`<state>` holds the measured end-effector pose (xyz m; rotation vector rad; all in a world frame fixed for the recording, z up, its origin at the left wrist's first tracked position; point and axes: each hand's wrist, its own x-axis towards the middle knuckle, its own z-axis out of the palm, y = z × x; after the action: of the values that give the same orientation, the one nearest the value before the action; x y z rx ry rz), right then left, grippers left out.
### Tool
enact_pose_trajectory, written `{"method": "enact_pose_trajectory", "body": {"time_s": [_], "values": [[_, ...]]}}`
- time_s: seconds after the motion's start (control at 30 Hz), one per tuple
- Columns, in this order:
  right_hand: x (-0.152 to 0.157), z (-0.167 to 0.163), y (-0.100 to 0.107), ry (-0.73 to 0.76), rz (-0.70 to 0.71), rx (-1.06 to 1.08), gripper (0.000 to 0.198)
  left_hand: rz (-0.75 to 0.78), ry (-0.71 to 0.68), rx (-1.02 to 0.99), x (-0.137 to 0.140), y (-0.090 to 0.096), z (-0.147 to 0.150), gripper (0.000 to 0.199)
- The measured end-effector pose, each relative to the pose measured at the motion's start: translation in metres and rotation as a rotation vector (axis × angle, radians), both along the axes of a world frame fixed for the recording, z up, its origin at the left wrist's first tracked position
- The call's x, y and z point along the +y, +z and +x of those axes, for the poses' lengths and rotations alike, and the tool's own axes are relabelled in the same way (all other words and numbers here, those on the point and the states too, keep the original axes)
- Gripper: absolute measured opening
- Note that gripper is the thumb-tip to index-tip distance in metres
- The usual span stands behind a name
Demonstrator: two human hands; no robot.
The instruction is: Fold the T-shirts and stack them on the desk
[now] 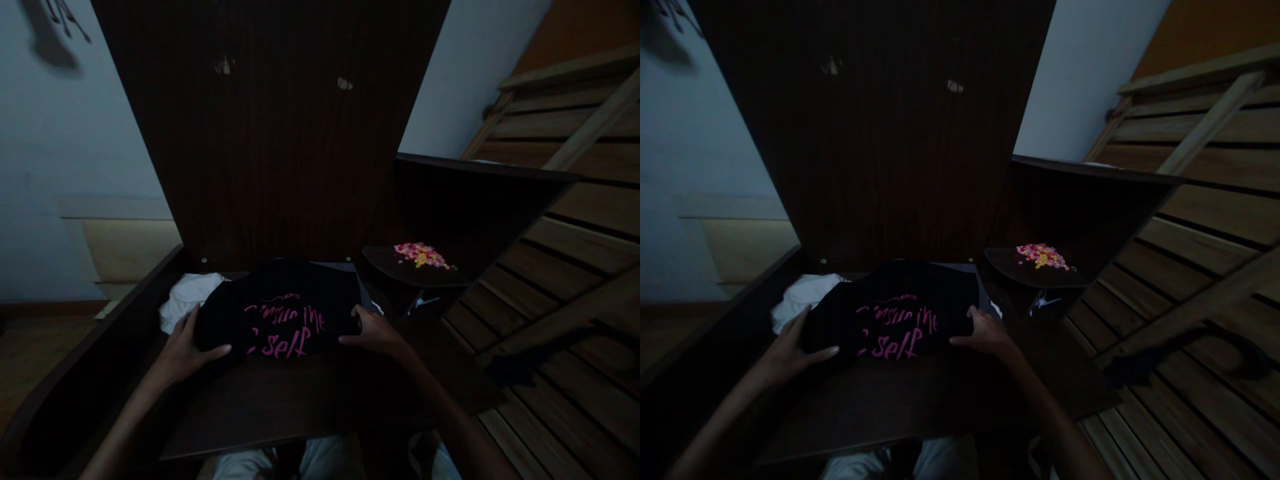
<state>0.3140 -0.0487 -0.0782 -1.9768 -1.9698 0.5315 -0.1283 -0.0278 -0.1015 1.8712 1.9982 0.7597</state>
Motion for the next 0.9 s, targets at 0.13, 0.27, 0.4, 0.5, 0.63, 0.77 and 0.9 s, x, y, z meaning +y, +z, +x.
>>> {"method": "enact_pose_trajectory", "body": {"time_s": [0.13, 0.27, 0.4, 0.5, 0.63, 0.77, 0.9], "values": [[-0.004, -0.005, 0.001, 0.092, 0.076, -0.09, 0.027, 0.081, -0.16, 0.211, -0.002, -0.002, 0.003, 0.105], [0.006, 0.006, 0.003, 0.051, 0.191, 0.041, 0.017, 0.123, -0.239, 0.178, 0.005, 0.005, 0.001, 0.052], [0.02, 0.022, 0.009, -0.215, 0.271, 0.306, 0.013, 0.055, -0.067, 0.014, 0.015, 0.027, -0.012, 0.03], [0.026, 0.027, 0.01, -0.334, 0.365, 0.306, 0.01, 0.089, 0.235, -0.063, 0.022, 0.05, -0.024, 0.029], [0.024, 0.024, 0.001, -0.195, 0.338, 0.248, 0.023, 0.191, 0.503, -0.206, 0.032, 0.07, -0.034, 0.029], [0.016, 0.026, -0.004, 0.146, 0.263, 0.127, 0.061, 0.165, 0.457, -0.38, 0.043, 0.071, -0.039, 0.032], [0.011, 0.037, 0.006, 0.343, 0.141, -0.01, 0.066, 0.066, 0.174, -0.474, 0.054, 0.06, -0.04, 0.034]]}}
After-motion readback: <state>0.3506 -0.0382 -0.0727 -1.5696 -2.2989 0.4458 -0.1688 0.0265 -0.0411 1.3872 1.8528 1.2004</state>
